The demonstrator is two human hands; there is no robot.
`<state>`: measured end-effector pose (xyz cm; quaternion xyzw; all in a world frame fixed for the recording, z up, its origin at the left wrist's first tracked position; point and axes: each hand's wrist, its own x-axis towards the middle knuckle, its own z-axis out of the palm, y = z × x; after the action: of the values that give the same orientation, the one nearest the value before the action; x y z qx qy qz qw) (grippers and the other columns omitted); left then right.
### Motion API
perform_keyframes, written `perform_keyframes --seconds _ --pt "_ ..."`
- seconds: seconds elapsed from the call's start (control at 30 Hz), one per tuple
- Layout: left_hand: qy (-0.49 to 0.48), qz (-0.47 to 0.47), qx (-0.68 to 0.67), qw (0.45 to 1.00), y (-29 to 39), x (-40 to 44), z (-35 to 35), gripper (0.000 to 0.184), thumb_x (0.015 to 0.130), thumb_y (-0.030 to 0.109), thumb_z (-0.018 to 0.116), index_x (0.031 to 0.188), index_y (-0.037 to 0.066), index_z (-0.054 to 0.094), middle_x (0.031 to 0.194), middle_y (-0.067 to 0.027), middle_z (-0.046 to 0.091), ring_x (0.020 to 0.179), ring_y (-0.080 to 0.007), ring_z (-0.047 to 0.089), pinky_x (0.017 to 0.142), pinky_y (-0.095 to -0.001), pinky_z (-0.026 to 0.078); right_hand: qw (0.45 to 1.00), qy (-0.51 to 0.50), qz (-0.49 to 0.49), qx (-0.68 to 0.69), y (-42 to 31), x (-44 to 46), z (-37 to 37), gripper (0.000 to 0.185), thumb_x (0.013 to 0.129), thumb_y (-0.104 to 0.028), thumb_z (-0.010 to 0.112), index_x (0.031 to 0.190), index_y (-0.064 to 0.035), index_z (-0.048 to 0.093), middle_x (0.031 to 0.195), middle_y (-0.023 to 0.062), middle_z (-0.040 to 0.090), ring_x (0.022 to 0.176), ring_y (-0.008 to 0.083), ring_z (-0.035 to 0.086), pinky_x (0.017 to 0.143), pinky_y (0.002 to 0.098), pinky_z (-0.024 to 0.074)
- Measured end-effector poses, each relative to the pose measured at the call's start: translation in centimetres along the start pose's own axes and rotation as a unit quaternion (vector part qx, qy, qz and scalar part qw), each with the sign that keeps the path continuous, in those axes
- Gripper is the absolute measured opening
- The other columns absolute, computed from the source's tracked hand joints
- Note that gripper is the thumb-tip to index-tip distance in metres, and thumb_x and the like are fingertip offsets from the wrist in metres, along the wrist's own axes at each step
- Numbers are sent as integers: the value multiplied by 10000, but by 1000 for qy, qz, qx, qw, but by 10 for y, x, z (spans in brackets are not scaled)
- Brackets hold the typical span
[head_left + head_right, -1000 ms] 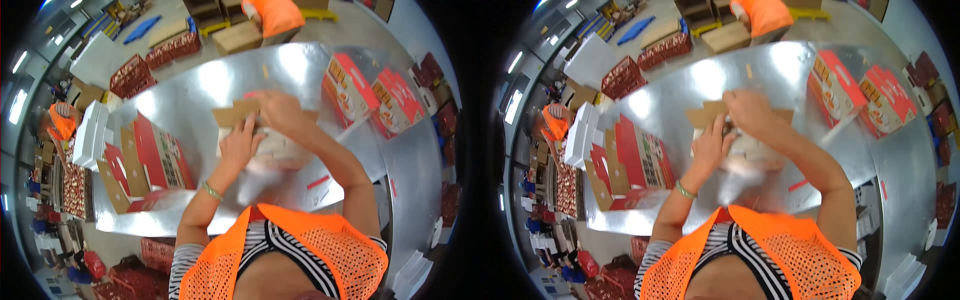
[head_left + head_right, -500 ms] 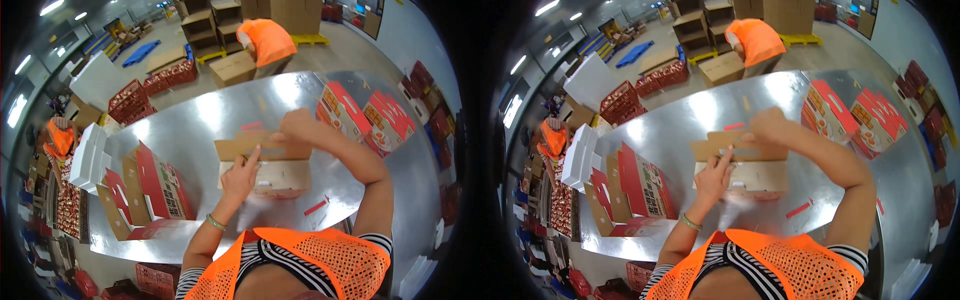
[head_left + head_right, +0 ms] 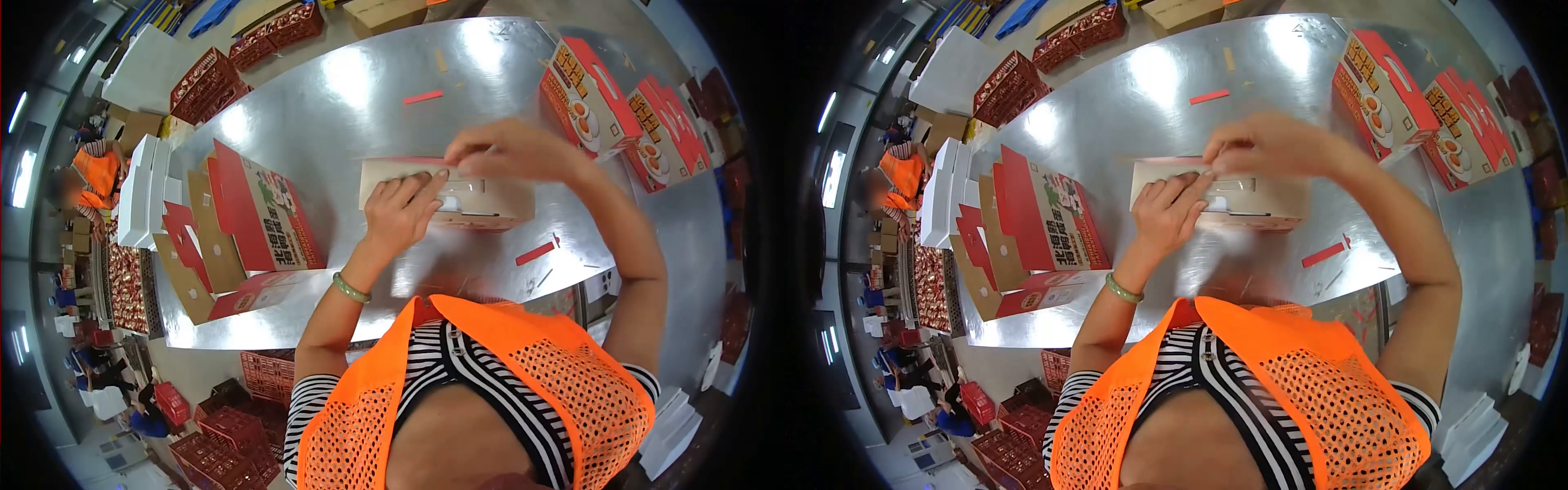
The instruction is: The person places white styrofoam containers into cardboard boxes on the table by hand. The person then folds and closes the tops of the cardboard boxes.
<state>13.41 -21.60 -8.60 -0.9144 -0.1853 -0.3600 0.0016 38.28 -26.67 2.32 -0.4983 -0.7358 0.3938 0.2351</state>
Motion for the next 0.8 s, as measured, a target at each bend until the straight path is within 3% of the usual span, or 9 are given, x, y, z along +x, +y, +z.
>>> perform_keyframes --seconds 0.03,0.1,0.13,0.2,0.53,0.63,0.7,0.77,0.8 --pt "-2 -1 -2 1000 0 -2 0 293 856 201 729 1143 154 754 1023 -22 671 829 -214 644 689 -339 530 1000 -1 2 2 -3 -7 14 293 960 -260 657 1163 -52 697 943 87 686 959 191 648 863 327 516" --pt "20 24 32 999 5 -12 0 215 847 149 706 1052 121 762 1057 -39 698 880 -221 660 729 -332 544 976 96 -4 -198 -6 -20 50 399 907 -230 720 1265 -71 647 1060 95 650 1048 262 619 920 391 509" --pt "18 20 29 999 11 -16 -2 215 847 149 706 1052 121 762 1057 -39 698 880 -221 660 729 -332 544 976 92 -1 -197 1 -23 67 399 907 -230 720 1265 -71 647 1060 95 650 1048 262 619 920 391 509" --pt "16 29 20 999 21 -21 -7 190 817 93 695 994 99 764 1046 -59 711 918 -236 677 769 -349 563 935 191 -65 -293 17 -23 93 472 859 -273 773 1266 -92 619 1121 98 602 1075 302 583 931 441 481" --pt "4 9 -10 1000 29 -23 -10 193 795 49 692 979 66 745 988 -87 726 889 -258 705 789 -368 583 911 191 -120 -346 36 -30 100 575 810 -266 797 1292 -8 620 1229 140 593 1102 332 589 968 442 496" --pt "30 -22 -25 999 29 -25 -9 222 780 36 746 1000 64 754 964 -79 753 798 -245 716 711 -366 567 921 213 -154 -288 46 -47 93 583 794 -312 794 1264 -2 640 1233 135 617 1063 325 618 933 450 515" --pt "10 -43 -28 999 29 -28 -8 207 801 33 734 1005 61 752 969 -90 759 839 -257 737 769 -374 593 848 226 -243 -413 51 -65 85 557 821 -354 776 1225 0 630 1242 115 636 1027 302 635 890 433 526" --pt "27 -29 -30 999 23 -27 -3 203 804 34 733 1004 61 751 988 -94 761 888 -266 743 822 -384 599 821 215 -158 -506 109 -105 56 574 874 -443 709 1220 12 659 1251 118 659 1069 321 640 923 453 516" --pt "42 -21 -35 998 23 -27 -1 198 808 35 732 1004 62 750 1007 -98 762 936 -274 748 875 -393 604 830 187 80 -519 116 -122 24 576 900 -477 666 1218 2 678 1224 131 675 1091 332 636 942 453 510"
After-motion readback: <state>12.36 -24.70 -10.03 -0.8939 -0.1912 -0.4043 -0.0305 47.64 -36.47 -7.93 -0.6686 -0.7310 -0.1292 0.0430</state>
